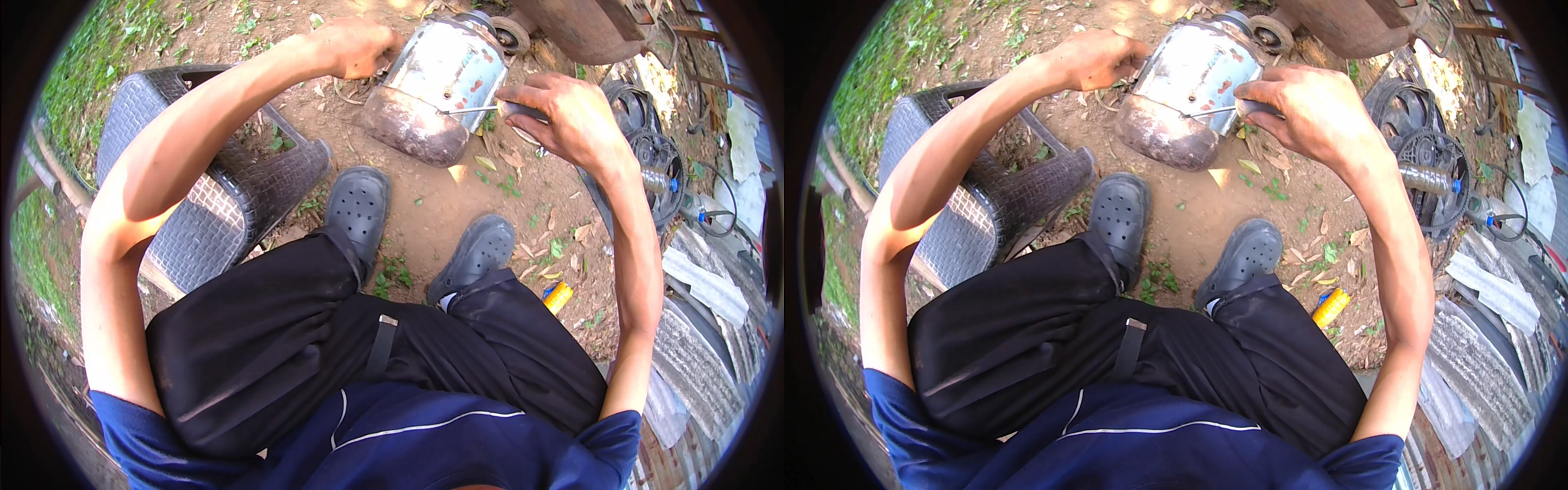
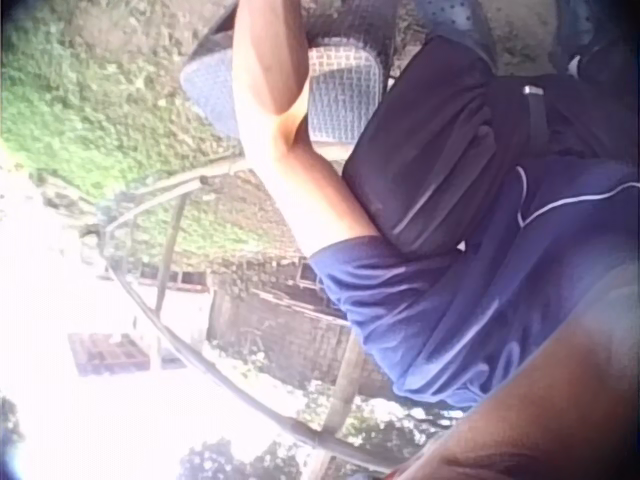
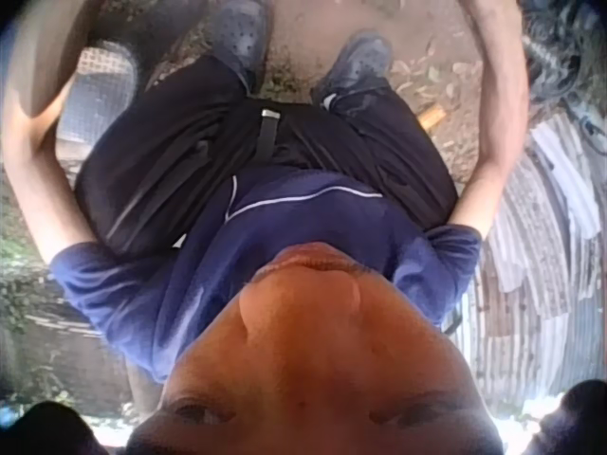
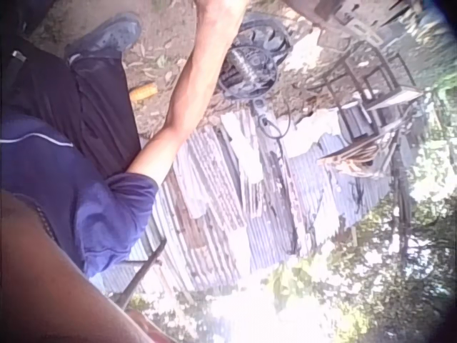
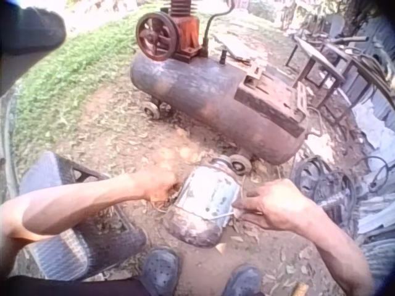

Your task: The person removes a drive belt from a motor and compressor assembly, unscrews bolts with a wrench to detach the motor from the frame, and uses a screwdriver to work on a component of the motor.

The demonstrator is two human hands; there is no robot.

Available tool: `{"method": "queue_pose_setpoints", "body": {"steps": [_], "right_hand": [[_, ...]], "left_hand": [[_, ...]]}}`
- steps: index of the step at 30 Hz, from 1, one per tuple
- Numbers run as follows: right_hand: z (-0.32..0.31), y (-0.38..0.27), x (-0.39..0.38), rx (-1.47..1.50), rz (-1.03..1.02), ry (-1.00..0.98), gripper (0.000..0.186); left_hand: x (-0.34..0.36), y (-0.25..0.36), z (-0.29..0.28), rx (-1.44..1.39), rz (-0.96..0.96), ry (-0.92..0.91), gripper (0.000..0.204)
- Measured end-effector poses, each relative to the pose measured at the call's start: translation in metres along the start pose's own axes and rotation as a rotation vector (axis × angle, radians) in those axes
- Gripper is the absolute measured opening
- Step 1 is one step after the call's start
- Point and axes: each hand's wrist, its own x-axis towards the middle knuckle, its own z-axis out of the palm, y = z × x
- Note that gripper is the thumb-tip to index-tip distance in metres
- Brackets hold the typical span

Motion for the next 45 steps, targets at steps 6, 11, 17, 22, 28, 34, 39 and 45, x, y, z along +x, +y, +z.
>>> {"method": "queue_pose_setpoints", "body": {"steps": [6,11,17,22,28,34,39,45], "right_hand": [[-0.002,-0.014,0.006,-0.225,-0.049,0.058,0.019],[-0.005,-0.033,0.033,-0.446,-0.24,0.234,0.012],[-0.003,-0.045,0.036,-0.416,-0.216,0.234,0.01],[-0.001,-0.022,0.001,0.028,0.275,-0.216,0.015],[0.031,0.02,-0.041,0.154,0.368,-0.188,0.026],[0.069,0.045,-0.051,0.508,0.563,-0.215,0.044],[0.09,0.046,-0.043,0.612,0.627,-0.148,0.054],[0.118,0.043,-0.03,0.651,0.62,0.051,0.062]], "left_hand": [[0.006,-0.019,-0.001,-0.115,-0.236,-0.233,0.028],[0.02,-0.019,0.004,-0.131,-0.286,-0.288,0.031],[0.029,-0.011,0.004,-0.137,-0.238,-0.037,0.033],[0.028,-0.003,0.003,-0.121,-0.248,0.001,0.042],[0.032,-0.011,0.02,-0.268,-0.329,0.056,0.052],[0.047,-0.021,0.03,-0.397,-0.484,0.092,0.062],[0.059,-0.001,0.021,-0.51,-0.539,-0.059,0.091],[0.069,0.042,0.012,-0.526,-0.673,-0.189,0.114]]}}
